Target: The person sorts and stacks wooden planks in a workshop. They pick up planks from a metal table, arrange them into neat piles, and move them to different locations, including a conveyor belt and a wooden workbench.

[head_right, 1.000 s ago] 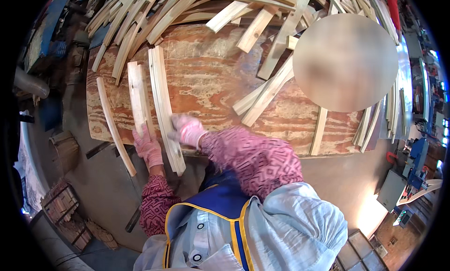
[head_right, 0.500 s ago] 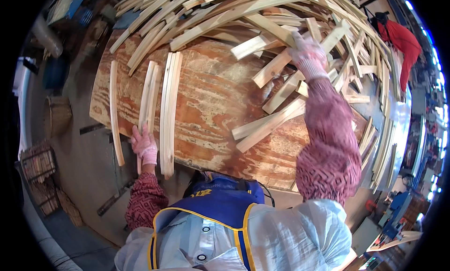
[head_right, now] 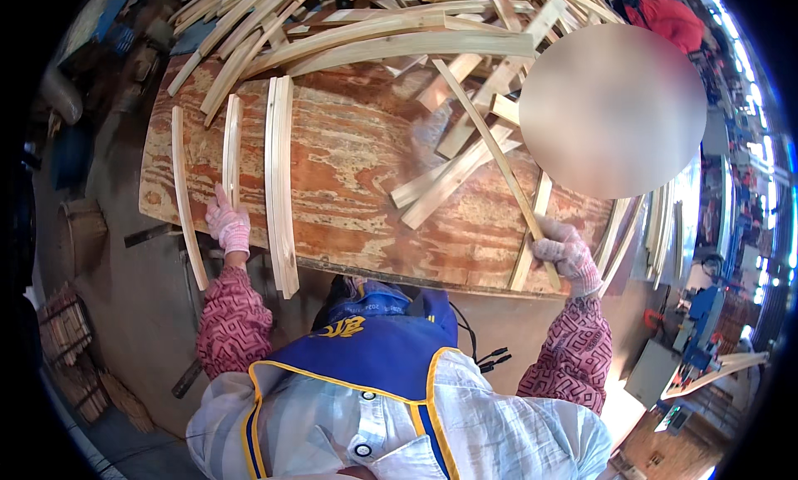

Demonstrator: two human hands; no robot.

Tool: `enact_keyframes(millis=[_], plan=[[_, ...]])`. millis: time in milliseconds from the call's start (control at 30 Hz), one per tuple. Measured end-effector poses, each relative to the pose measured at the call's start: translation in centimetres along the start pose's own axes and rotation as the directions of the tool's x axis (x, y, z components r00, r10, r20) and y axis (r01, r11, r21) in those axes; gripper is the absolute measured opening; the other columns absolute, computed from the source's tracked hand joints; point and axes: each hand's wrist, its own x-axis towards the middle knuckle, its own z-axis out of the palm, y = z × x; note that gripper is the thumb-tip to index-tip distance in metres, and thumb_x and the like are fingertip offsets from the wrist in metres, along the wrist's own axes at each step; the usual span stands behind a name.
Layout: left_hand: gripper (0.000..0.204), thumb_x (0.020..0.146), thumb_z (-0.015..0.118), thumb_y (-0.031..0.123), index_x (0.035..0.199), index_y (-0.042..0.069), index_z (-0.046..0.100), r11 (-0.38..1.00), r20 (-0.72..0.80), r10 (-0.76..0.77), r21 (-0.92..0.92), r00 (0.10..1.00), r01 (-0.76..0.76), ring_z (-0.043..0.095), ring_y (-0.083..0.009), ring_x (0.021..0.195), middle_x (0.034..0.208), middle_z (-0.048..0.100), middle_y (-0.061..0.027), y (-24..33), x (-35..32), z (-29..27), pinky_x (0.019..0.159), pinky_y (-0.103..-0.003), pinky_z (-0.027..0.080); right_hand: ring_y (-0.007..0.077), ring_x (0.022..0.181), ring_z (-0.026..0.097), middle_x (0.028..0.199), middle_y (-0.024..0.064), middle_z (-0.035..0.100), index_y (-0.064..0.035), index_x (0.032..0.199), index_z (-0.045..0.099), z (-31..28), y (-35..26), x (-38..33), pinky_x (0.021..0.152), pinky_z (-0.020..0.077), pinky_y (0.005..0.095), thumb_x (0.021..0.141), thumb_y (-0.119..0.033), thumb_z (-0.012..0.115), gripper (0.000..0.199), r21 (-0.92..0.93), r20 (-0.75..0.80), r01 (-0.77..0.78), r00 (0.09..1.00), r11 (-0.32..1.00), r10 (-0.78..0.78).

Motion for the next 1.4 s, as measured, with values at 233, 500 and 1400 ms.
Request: enact_keyframes(millis=[233,500,1400], plan=[[0.067,0.089,0.069,0.029,0.146,0.008,0.04,-0.218,0.132,0.775,-0.862,0.618,0.458,0.062,-0.0201,0.101,0.122,0.06,-0.0102,13.4,-12.9,-0.2,0.094,-0.036,0.051,0.0303,0.114,0.059,0.121,0.019,0.061,-0.0003,0.15,0.025,17.6,5.2,4.1,0.097,0.0473,0.0388,0.087,-0.03,0.069,0.083,-0.063,0.034,0.057,0.998,0.996,-0.055],[0.059,0.091,0.066,0.016,0.144,0.011,0.041,0.4,0.564,0.685,-0.82,0.461,0.408,0.054,-0.0077,0.066,0.09,0.061,0.001,13.2,-12.3,-5.9,0.062,-0.023,0.05,0.027,0.133,0.042,0.142,0.0076,0.049,-0.0197,0.139,0.05,13.5,-10.6,17.6,0.111,0.0351,0.0432,0.095,-0.041,0.054,0.049,-0.997,-0.008,-0.058,0.716,-0.049,-0.698],[0.096,0.084,0.052,0.072,0.155,0.019,0.016,0.936,-0.071,0.318,-0.136,0.946,-0.325,0.034,-0.0403,0.137,0.153,0.032,-0.0188,4.0,-6.4,1.5,0.11,-0.054,0.031,0.0208,0.083,0.068,0.096,0.0119,0.071,-0.0011,0.112,0.066,27.1,13.9,17.6,0.074,0.0549,0.0345,0.087,-0.025,0.066,0.034,-0.101,0.275,-0.144,0.947,0.984,0.166]])
